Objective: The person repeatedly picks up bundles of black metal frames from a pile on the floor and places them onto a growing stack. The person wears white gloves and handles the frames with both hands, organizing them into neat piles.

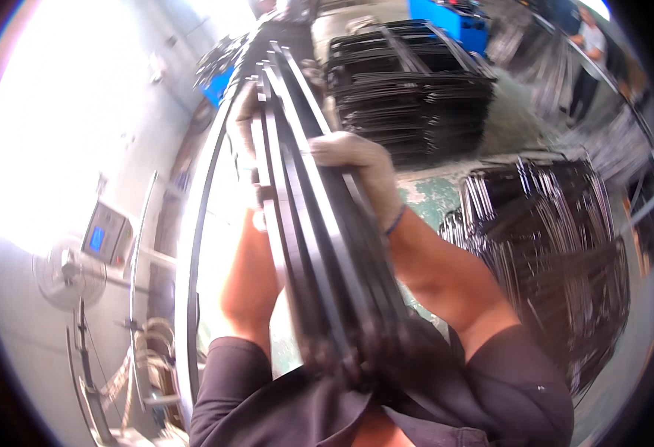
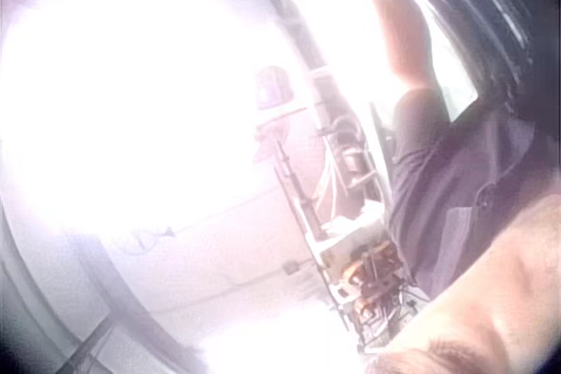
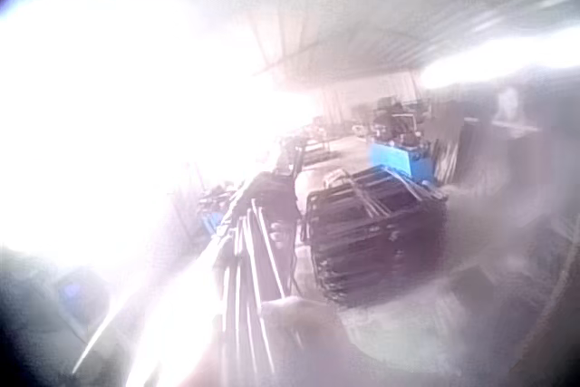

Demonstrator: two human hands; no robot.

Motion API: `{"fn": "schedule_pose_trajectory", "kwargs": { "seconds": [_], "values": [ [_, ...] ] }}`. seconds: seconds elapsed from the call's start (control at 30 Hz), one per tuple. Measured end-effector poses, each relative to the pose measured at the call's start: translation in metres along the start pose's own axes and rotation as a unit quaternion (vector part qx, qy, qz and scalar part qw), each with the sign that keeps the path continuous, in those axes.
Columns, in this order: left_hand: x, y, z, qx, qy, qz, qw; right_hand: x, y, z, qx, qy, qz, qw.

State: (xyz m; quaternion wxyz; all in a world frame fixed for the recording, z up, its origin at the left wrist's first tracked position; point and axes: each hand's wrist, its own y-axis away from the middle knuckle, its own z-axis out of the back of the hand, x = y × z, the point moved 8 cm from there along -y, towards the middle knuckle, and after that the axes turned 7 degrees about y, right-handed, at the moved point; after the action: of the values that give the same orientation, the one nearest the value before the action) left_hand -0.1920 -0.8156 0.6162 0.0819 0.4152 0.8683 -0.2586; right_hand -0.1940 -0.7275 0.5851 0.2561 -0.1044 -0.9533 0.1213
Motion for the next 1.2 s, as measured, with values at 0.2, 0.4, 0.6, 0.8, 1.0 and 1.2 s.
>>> {"fn": "schedule_pose_trajectory", "kwargs": {
  "seconds": [0.2,0.4,0.6,0.8,1.0,1.2],
  "values": [
    [-0.004,0.009,0.131,-0.018,0.174,0.038,0.984,-0.061,0.006,0.081,0.019,-0.031,-0.199,0.979],
    [-0.015,0.092,0.204,-0.14,0.123,-0.043,0.982,-0.123,0.039,0.128,0.018,-0.085,-0.365,0.927],
    [-0.042,0.172,0.211,-0.175,0.109,-0.13,0.97,-0.165,0.065,0.125,0.056,-0.061,-0.464,0.882],
    [-0.057,0.245,0.182,-0.198,0.058,-0.192,0.959,-0.201,0.104,0.09,0.073,-0.096,-0.522,0.845],
    [-0.063,0.319,0.178,-0.228,0.027,-0.149,0.962,-0.243,0.154,0.065,0.093,-0.1,-0.531,0.836],
    [-0.056,0.403,0.154,-0.242,0.019,-0.113,0.964,-0.281,0.214,0.062,0.095,-0.08,-0.56,0.819]
  ]
}}
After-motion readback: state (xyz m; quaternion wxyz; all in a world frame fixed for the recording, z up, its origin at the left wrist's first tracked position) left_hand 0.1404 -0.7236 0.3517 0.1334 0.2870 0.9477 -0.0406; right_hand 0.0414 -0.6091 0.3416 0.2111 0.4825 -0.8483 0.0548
